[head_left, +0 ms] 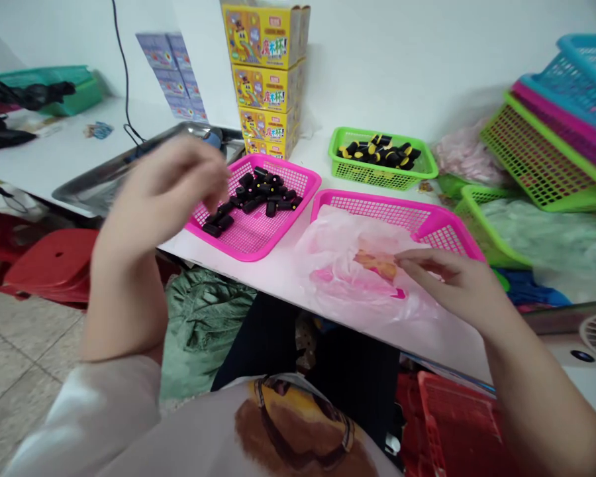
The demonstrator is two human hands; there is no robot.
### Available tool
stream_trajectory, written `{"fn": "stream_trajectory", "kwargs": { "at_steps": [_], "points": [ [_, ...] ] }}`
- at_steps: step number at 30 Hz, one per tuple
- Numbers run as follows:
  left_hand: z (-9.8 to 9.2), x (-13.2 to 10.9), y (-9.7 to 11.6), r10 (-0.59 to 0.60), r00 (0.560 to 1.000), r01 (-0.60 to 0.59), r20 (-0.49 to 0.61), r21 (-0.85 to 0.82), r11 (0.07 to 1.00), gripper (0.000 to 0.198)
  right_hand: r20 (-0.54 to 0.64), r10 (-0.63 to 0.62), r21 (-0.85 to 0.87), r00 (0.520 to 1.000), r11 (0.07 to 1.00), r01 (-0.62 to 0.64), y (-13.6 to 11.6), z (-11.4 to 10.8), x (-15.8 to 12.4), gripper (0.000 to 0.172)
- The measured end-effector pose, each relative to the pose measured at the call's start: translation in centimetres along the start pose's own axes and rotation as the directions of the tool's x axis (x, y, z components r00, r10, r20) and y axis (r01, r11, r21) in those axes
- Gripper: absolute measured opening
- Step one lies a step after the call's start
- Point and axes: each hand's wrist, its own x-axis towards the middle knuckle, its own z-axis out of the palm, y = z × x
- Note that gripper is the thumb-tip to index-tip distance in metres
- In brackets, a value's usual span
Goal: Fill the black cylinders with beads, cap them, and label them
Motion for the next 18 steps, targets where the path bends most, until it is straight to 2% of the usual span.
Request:
{"fn": "stream_trajectory", "kwargs": {
  "at_steps": [3, 5, 7, 10, 13, 16, 18],
  "points": [
    [-0.9, 6.9, -3.7, -0.2, 0.98, 0.194, -0.011, 0.296, 0.935, 0.007, -0.034, 0.006, -0.014, 0.999, 1.0, -0.007, -0.1, -0.9, -1.4, 0.02],
    [-1.4, 10.1, -6.5, -0.287, 0.957, 0.276, -0.032, 0.391, 0.878, 0.016, -0.04, -0.008, -0.005, 0.999, 1.0, 0.008, -0.6, -1.4, -2.5, 0.013],
    [-1.5, 11.7, -9.0, -0.321, 0.945, 0.313, -0.056, 0.426, 0.849, 0.021, -0.022, -0.05, 0.004, 0.998, 0.999, 0.05, -1.2, -1.6, -3.8, 0.013],
    [-1.0, 12.5, -11.4, -0.334, 0.94, 0.321, -0.065, 0.498, 0.806, 0.027, -0.021, -0.106, 0.01, 0.994, 0.994, 0.107, -1.8, -1.9, -5.8, 0.027],
    [-0.6, 12.9, -11.4, -0.372, 0.928, 0.291, 0.002, 0.617, 0.731, 0.023, -0.028, -0.127, 0.031, 0.992, 0.991, 0.128, -1.9, -2.3, -7.8, 0.032],
    [-0.4, 13.1, -9.5, -0.413, 0.909, 0.24, 0.056, 0.738, 0.63, 0.019, -0.043, -0.127, 0.026, 0.991, 0.991, 0.128, -1.7, -3.1, -9.2, 0.029],
    [0.1, 12.7, -7.5, -0.332, 0.94, 0.132, 0.073, 0.821, 0.556, 0.02, -0.066, -0.091, 0.01, 0.994, 0.996, 0.092, -1.8, -3.8, -9.5, 0.027]
  ]
}}
